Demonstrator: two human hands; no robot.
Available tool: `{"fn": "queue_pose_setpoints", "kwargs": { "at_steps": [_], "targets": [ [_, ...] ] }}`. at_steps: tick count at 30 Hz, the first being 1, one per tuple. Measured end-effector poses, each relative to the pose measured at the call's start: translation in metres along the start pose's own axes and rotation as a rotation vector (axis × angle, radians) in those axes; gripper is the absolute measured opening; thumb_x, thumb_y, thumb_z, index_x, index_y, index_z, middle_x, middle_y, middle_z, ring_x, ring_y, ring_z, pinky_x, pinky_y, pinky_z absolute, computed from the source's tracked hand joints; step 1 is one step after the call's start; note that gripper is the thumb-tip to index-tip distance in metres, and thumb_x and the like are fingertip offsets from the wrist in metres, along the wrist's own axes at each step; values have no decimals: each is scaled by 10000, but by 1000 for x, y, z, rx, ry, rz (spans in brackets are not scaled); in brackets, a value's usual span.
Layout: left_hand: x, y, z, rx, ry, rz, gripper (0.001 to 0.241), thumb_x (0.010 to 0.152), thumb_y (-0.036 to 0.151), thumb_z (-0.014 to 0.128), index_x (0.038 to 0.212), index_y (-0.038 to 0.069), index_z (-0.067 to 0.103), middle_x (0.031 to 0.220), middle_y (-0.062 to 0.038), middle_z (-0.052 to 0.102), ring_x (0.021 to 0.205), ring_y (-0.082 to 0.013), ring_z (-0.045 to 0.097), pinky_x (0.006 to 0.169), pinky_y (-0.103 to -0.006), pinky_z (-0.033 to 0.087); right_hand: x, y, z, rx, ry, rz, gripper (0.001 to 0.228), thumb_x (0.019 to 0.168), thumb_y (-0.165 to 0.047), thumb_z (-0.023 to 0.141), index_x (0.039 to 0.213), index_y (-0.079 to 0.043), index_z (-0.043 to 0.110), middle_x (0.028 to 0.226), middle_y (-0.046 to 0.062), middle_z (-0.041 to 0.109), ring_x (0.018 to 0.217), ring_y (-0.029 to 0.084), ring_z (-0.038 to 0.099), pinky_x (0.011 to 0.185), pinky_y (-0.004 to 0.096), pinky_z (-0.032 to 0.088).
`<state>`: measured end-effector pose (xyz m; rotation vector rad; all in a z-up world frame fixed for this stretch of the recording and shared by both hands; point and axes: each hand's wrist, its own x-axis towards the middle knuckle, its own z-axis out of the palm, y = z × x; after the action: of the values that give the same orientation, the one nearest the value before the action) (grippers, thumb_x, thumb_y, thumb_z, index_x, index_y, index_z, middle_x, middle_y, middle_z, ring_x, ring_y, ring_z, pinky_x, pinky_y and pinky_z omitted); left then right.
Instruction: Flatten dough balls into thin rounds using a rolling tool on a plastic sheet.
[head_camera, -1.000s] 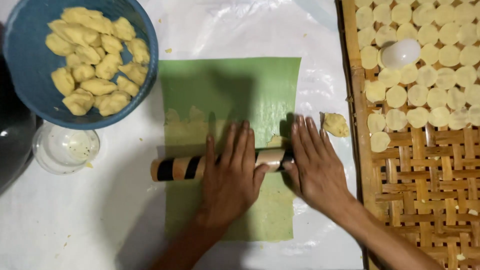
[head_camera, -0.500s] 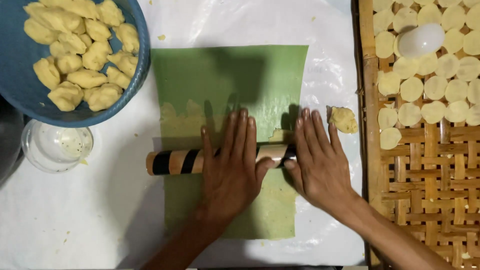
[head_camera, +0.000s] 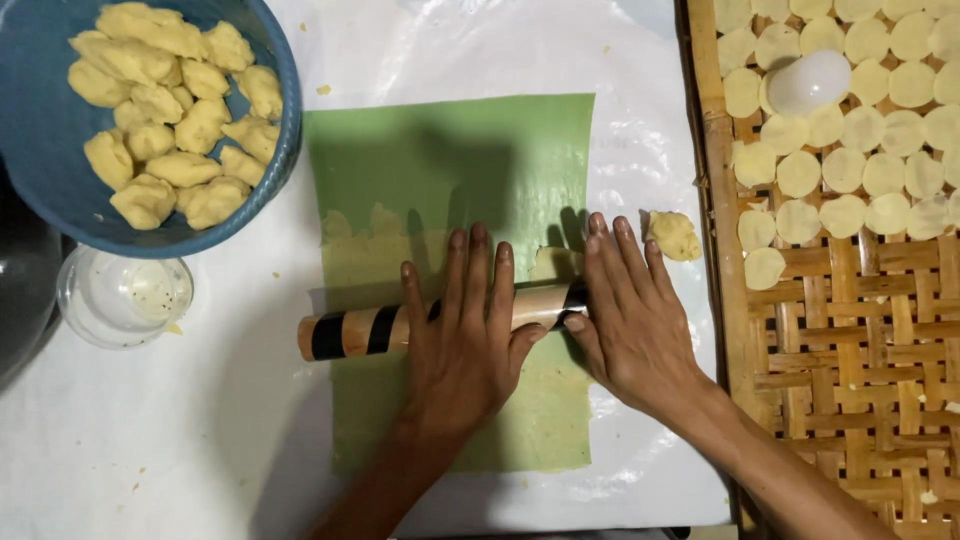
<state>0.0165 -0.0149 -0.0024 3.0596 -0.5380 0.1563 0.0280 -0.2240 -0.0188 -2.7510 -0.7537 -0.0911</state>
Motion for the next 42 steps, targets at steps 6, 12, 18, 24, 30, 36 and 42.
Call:
{"fn": "queue_pose_setpoints", "kwargs": {
  "at_steps": [6, 12, 18, 24, 30, 36, 42],
  "targets": [
    [-35, -1, -4, -293, 224, 21, 720, 926, 276, 852, 1495, 94, 451, 1560, -258, 445, 1477, -470, 426, 1157, -668, 440, -28, -4, -8, 198, 321, 18, 850, 1036, -160, 681, 1666, -37, 123, 1713, 263, 196, 1610, 452, 241, 1329, 639, 294],
    [-34, 16, -14, -238, 296, 80, 356, 1088, 82, 562, 1427, -29, 572, 1462, -191, 604, 1385, -328, 566, 1196, -493, 411, -33, -18, 0, 183, 320, -44, 487, 953, 12, 702, 1418, 40, 562, 1457, 248, 593, 1381, 413, 588, 1183, 511, 481],
    [15, 2, 5, -166, 69, 12, 697, 1073, 433, 505, 1561, -46, 371, 1636, -220, 397, 1541, -325, 359, 1256, -506, 277, 15, 5, 1, 10, 92, -3, 622, 1128, -370, 298, 1586, 50, 327, 1662, 236, 340, 1561, 379, 329, 1287, 506, 271],
    [81, -29, 5, -205, 212, 53, 672, 1102, 487, 429, 1463, -69, 544, 1548, -227, 522, 1477, -429, 418, 1210, -675, 266, 89, 32, -11, 2, -176, 121, 718, 1109, -492, 67, 1636, -12, 156, 1697, 245, 100, 1588, 345, 60, 1294, 452, 62],
    [133, -57, 25, -20, 24, -39, 776, 1182, 612, 334, 1679, 32, 193, 1701, -234, 49, 1588, -440, 66, 1264, -703, 204, 158, 39, -38, 139, -348, 327, 691, 1123, -448, 174, 1649, -67, -62, 1660, 208, -203, 1533, 336, -213, 1286, 460, -58],
    [149, -63, 10, -186, 616, 9, 476, 1130, 350, 417, 1321, -48, 595, 1390, -268, 557, 1304, -447, 557, 1117, -577, 468, 172, 61, -14, 106, 278, 48, 521, 1166, -245, 322, 1407, 172, 520, 1491, 426, 406, 1426, 550, 343, 1159, 631, 384],
    [81, -59, -1, -229, 338, 175, 405, 1077, 469, 499, 1079, 85, 629, 968, -104, 607, 848, -304, 553, 728, -437, 442, 154, 57, -12, 166, 402, 96, 414, 1136, -165, 418, 1172, 156, 676, 1211, 359, 631, 1116, 491, 598, 823, 545, 568]
  ]
}}
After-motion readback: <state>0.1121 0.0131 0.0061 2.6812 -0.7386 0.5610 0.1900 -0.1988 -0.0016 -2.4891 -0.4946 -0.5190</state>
